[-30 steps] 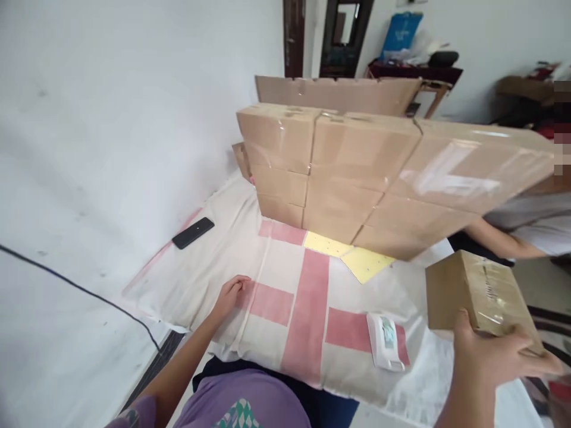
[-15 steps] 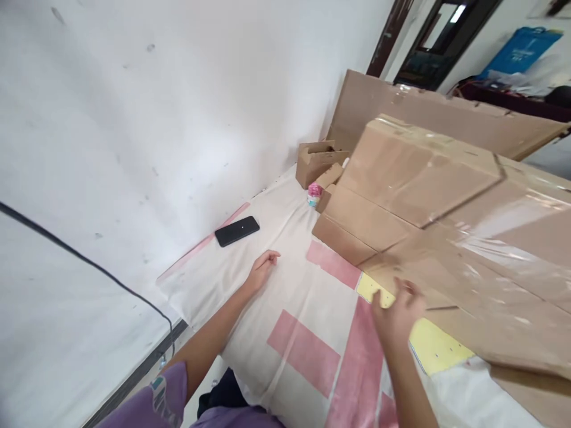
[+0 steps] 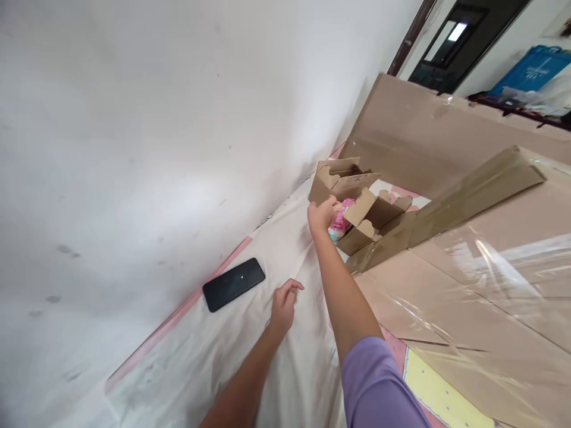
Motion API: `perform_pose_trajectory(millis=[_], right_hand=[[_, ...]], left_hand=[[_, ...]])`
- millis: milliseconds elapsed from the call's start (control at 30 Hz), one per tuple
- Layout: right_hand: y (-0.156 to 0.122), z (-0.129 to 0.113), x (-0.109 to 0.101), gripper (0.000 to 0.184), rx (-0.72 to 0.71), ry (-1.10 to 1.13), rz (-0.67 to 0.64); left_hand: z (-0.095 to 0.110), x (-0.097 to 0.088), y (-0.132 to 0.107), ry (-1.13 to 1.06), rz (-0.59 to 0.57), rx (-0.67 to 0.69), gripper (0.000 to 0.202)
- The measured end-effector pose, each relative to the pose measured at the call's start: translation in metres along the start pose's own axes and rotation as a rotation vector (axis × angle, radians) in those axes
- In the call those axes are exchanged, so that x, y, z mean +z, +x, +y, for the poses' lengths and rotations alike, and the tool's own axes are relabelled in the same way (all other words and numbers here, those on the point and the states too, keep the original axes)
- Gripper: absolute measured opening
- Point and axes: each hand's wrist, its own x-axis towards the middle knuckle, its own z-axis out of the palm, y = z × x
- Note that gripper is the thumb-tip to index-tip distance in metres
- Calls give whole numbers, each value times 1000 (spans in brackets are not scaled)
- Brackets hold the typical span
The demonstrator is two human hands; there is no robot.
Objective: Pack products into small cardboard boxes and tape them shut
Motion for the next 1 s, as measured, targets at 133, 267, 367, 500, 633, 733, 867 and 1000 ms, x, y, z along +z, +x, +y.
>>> perform_pose_trajectory(millis=[133, 267, 367, 500, 633, 733, 867, 1000], right_hand=[[-13, 37, 12, 68, -28, -176, 71], [-35, 75, 9, 62, -60, -145, 128], [-38, 87, 15, 60, -78, -17, 127], [-39, 93, 22, 61, -46, 101, 98], [-36, 96, 25, 65, -5, 179, 15], [-29, 96, 29, 68, 69, 225, 36], [-19, 99, 33, 67, 87, 200, 124], [-16, 101, 30, 73, 93, 130, 87]], left_hand=[[-2, -8, 4, 5, 2, -8, 22], [0, -32, 7, 80, 160, 38, 20], [20, -47, 17, 188, 346, 99, 14], [75, -30, 83, 362, 434, 245, 14], [95, 24, 230, 383, 175, 315, 102], [71, 66, 328, 448, 122, 262, 151], [28, 93, 379, 366, 61, 317, 161], [10, 78, 352, 423, 138, 372, 150]])
